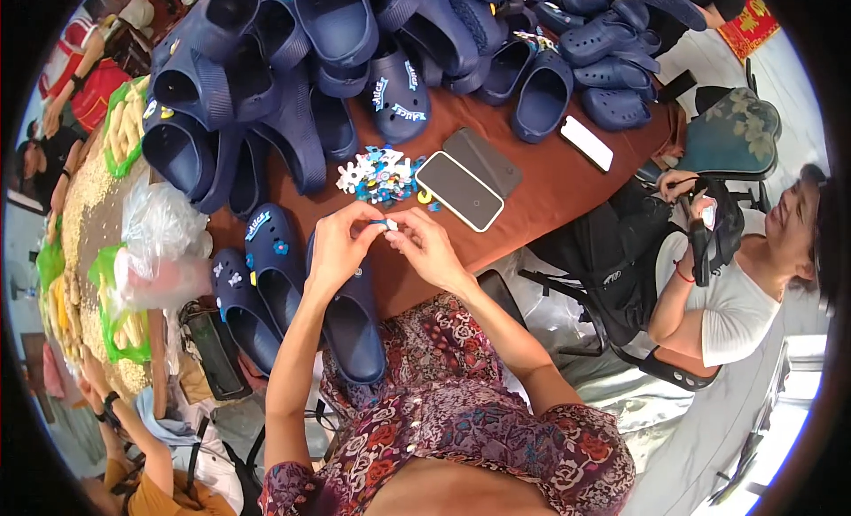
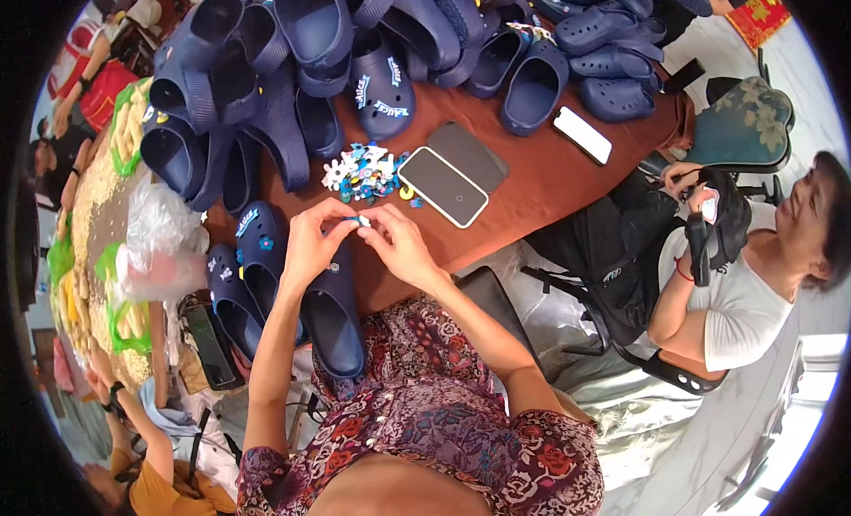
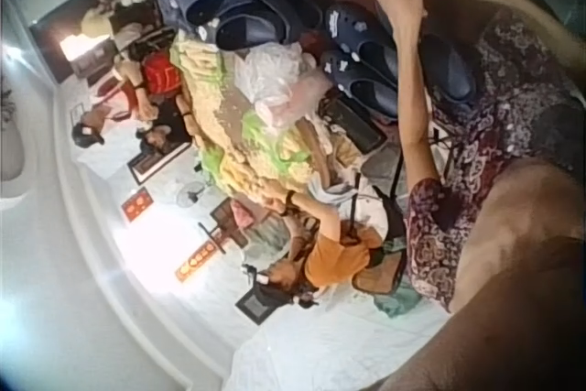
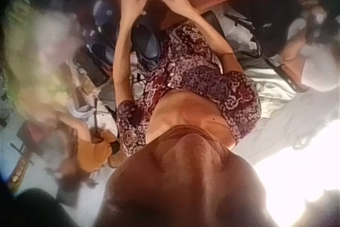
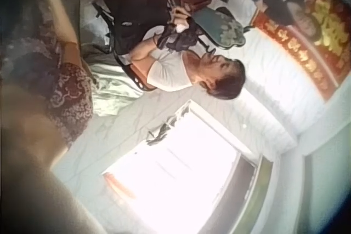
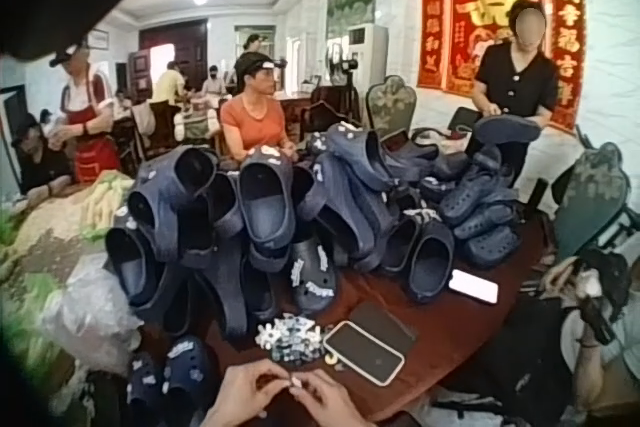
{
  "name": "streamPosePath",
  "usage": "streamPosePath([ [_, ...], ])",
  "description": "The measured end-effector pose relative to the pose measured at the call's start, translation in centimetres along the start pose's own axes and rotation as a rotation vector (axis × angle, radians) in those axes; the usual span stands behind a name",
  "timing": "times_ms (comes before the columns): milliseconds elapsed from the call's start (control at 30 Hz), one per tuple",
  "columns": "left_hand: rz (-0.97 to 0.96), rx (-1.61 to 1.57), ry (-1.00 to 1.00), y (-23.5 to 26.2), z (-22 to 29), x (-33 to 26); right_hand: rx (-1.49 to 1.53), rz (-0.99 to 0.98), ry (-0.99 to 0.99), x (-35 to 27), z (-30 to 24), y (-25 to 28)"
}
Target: Insert decorative charms into the holes of plastic clog-style shoes.
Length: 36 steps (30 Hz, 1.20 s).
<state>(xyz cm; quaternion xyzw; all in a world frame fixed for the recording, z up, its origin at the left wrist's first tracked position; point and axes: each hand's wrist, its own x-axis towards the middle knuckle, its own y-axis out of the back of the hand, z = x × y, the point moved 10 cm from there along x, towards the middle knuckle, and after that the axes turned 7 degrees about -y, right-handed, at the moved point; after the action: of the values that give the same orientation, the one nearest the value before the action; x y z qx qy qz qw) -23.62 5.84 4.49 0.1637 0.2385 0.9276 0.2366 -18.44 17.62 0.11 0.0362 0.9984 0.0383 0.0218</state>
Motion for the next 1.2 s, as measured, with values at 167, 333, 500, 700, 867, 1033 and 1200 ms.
streamPosePath([
  [167,-0.017,-0.163,0.108,-0.2,-3.8,0.7,-0.238,0.064,0.084,-0.1,0.1,0.2],
  [333,0.074,0.146,0.014,0.9,-5.4,3.2,-0.153,0.116,-0.005,-0.2,3.8,1.7],
  [500,0.050,0.341,-0.017,-0.2,-6.9,4.5,0.195,0.056,-0.162,-0.2,5.6,1.4],
  [700,0.189,0.265,-0.150,2.7,-2.1,2.1,0.242,0.034,-0.197,-0.5,5.2,1.0],
  [867,0.216,-0.205,0.070,6.3,1.0,-4.7,0.168,0.027,-0.113,-0.1,4.1,0.4],
  [1033,-0.023,-0.718,0.325,2.6,-0.2,-12.2,0.126,-0.026,-0.051,2.4,3.1,-2.1],
  [1200,-0.003,-0.800,0.421,-2.8,-3.8,-16.0,-0.146,-0.043,0.099,4.3,-0.6,-5.3],
])
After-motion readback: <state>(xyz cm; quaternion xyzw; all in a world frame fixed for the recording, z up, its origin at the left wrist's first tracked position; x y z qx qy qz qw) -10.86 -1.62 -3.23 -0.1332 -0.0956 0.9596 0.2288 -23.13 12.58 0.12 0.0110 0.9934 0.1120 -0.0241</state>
